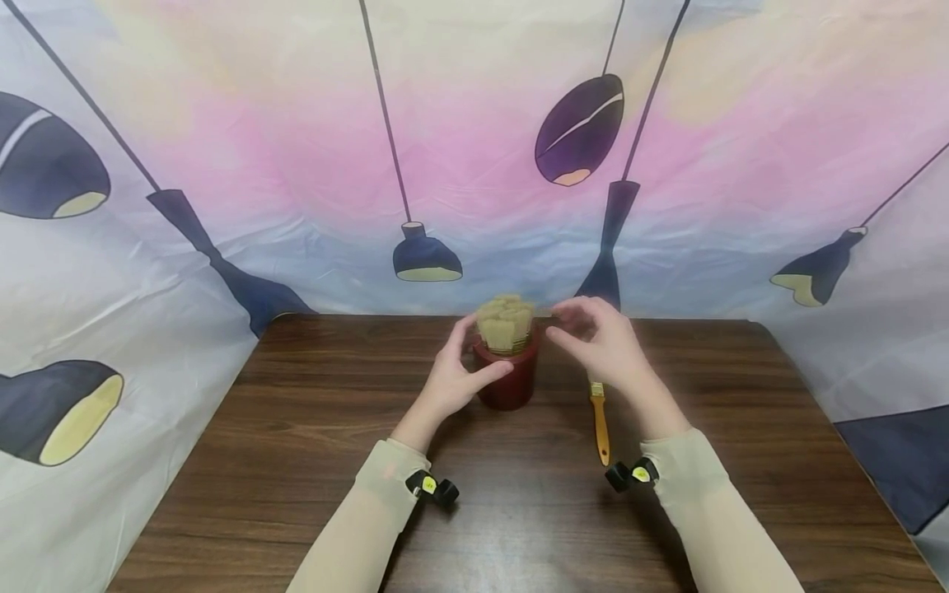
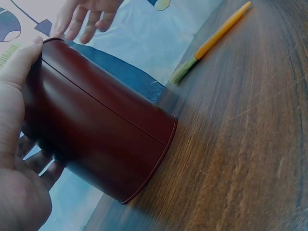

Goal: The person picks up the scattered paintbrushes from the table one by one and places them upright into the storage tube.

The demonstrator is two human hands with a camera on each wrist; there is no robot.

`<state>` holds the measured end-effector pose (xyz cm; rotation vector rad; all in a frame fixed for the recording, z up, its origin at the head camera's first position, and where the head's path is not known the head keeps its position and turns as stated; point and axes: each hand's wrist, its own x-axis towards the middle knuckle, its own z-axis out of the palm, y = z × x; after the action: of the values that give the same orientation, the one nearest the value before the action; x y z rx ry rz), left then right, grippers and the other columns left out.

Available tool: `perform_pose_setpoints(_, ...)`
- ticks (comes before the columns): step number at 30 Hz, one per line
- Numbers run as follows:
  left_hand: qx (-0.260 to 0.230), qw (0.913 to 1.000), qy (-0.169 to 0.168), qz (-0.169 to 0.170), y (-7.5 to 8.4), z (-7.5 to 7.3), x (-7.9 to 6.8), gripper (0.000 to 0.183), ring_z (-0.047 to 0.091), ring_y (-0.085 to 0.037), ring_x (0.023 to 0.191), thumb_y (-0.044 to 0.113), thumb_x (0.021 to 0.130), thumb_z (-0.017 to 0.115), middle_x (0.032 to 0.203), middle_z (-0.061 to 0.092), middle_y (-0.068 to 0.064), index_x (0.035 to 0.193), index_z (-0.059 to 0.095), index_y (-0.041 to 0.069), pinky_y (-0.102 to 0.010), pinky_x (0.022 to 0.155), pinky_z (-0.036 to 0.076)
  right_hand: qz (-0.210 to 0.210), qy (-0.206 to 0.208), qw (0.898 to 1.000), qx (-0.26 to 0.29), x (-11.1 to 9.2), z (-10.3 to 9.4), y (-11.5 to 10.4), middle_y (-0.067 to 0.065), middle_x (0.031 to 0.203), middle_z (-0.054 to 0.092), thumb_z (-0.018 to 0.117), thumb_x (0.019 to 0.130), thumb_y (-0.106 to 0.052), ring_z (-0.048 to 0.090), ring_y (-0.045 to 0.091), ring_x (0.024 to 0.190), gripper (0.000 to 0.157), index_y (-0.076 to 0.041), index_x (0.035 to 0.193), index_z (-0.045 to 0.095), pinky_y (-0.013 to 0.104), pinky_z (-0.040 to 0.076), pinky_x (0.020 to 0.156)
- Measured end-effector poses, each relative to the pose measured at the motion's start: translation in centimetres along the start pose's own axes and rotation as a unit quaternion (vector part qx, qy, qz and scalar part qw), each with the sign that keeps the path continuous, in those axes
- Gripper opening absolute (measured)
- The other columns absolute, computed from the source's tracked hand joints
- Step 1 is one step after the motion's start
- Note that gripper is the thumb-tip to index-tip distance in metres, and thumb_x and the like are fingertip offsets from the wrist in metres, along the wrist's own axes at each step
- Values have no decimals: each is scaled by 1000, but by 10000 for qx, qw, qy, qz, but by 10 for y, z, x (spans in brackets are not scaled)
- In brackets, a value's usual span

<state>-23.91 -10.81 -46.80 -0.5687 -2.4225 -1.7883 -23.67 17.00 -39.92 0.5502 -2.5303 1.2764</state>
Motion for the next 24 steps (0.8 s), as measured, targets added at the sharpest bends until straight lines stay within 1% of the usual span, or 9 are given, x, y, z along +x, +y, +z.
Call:
perform_pose_setpoints(6,-61,10000,16,-3,0,1,0,89,58,-35,141,28,92,90,154,58,-11,166,41,30,-60,116,46,409,231,9987,-192,-18,-11,18,11,114,75,84,99,-23,71,29,98,32,-9,126,74,51,58,85)
perform_pose_setpoints(12,-35,10000,11,-10,1,0,0,90,59,-34,138,31,91,90,152,60,-11,166,41,30,-60,115,47,735,392,9960,-338,-39,-12,41,13,111,76,83,99,-22,73,31,99,34,-6,127,73,51,59,88)
perform_pose_setpoints(18,-32,10000,-7,-20,2,0,0,92,60,-34,137,32,91,91,152,60,-10,167,40,31,-61,113,49,1054,315,9920,-619,-58,-11,59,17,113,76,82,100,-23,73,34,102,38,-3,129,71,54,57,91)
perform_pose_setpoints(20,-37,10000,-8,-18,1,0,0,91,60,-33,137,32,91,91,152,60,-10,167,40,31,-60,113,49,1196,226,9902,-690,-64,-11,63,17,114,75,82,100,-26,73,34,102,40,-2,130,70,54,56,91)
perform_pose_setpoints(24,-17,10000,5,-44,1,1,0,91,60,-33,137,33,92,90,152,59,-10,167,40,32,-60,113,49,1527,-27,9855,-737,-73,-12,68,18,116,74,81,101,-28,72,33,101,44,-2,133,68,55,58,90)
